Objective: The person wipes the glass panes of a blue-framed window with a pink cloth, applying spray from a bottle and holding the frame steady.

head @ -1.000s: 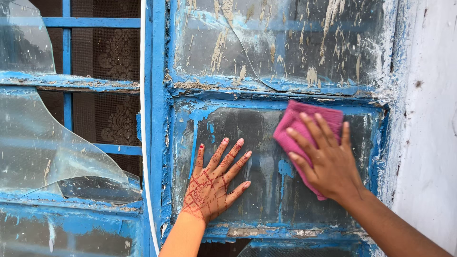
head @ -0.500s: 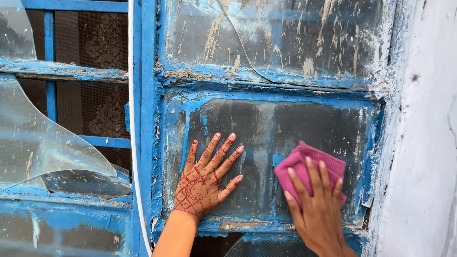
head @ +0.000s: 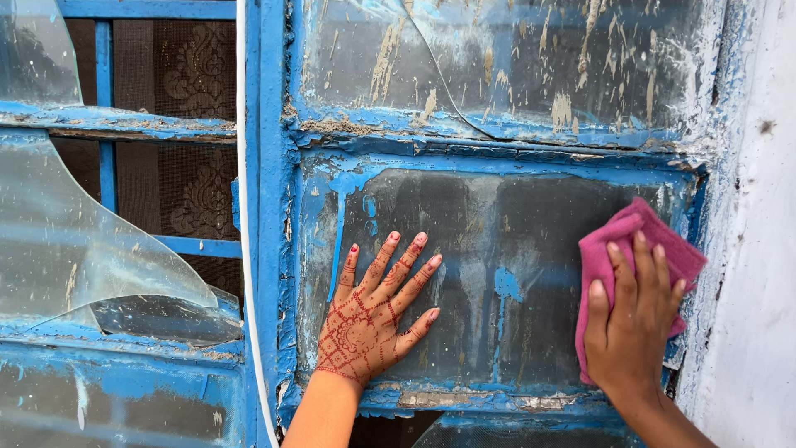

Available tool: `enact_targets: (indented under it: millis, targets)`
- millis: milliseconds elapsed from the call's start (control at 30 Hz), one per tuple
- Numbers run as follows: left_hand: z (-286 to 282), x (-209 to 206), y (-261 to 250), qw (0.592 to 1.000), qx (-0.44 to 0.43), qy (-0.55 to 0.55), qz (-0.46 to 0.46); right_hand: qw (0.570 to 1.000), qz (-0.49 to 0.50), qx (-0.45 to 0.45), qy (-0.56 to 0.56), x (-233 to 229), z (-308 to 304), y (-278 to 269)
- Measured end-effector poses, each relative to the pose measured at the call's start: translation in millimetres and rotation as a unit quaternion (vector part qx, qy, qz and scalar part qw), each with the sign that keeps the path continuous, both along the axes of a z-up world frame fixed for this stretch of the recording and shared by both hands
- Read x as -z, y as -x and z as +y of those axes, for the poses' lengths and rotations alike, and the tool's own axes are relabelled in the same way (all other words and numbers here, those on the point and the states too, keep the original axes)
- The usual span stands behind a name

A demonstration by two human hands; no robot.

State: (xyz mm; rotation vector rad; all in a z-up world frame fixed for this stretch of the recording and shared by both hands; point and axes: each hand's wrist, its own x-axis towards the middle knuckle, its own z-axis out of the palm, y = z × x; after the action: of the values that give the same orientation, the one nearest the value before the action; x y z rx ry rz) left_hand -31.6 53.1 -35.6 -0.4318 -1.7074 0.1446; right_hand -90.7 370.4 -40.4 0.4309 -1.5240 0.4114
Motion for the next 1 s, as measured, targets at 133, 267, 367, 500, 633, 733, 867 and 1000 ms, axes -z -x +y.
enact_targets:
  millis: [133, 267, 367, 500, 633, 733, 867, 1000]
  targets:
    - [1.2, 0.2, -0.8, 1.000, -0.004, 0.001, 0.008, 0.997, -0.033, 0.001, -0.075, 55.2, -3.3, -14.3]
    - [0.9, -0.9, -2.2, 1.000, 0.005, -0.001, 0.003, 0.959, -0.029, 0.007, -0.282, 49.0, -19.6, -27.4]
    - [1.0, -1.1, -3.3, 1.000, 0.005, 0.001, -0.002, 0.911, -0.036, -0.005, -0.411, 5.8, -34.7, -34.3]
    - [0.4, -2.0, -3.4, 1.000, -0.003, 0.005, 0.005, 0.939, 0.061, -0.010, -0.339, -82.3, -47.0, -24.3]
    - [-0.5, -0.6, -2.6, 1.000, 0.011, 0.004, -0.003, 0.981, 0.031, 0.000, -0.192, -94.1, -28.7, -22.4]
    - [-1.0, 0.0, 0.4, 1.000, 0.013, 0.001, 0.002, 0.999, 0.023, 0.000, -0.046, -48.7, -30.4, -12.1]
    - [-1.4, 1.5, 1.1, 1.000, 0.003, 0.005, 0.007, 0.998, -0.007, 0.021, -0.052, 23.9, -33.9, -18.1]
    - [-1.9, -1.2, -5.5, 1.000, 0.011, 0.008, 0.005, 0.953, -0.011, 0.016, -0.301, 38.7, -46.7, -34.3]
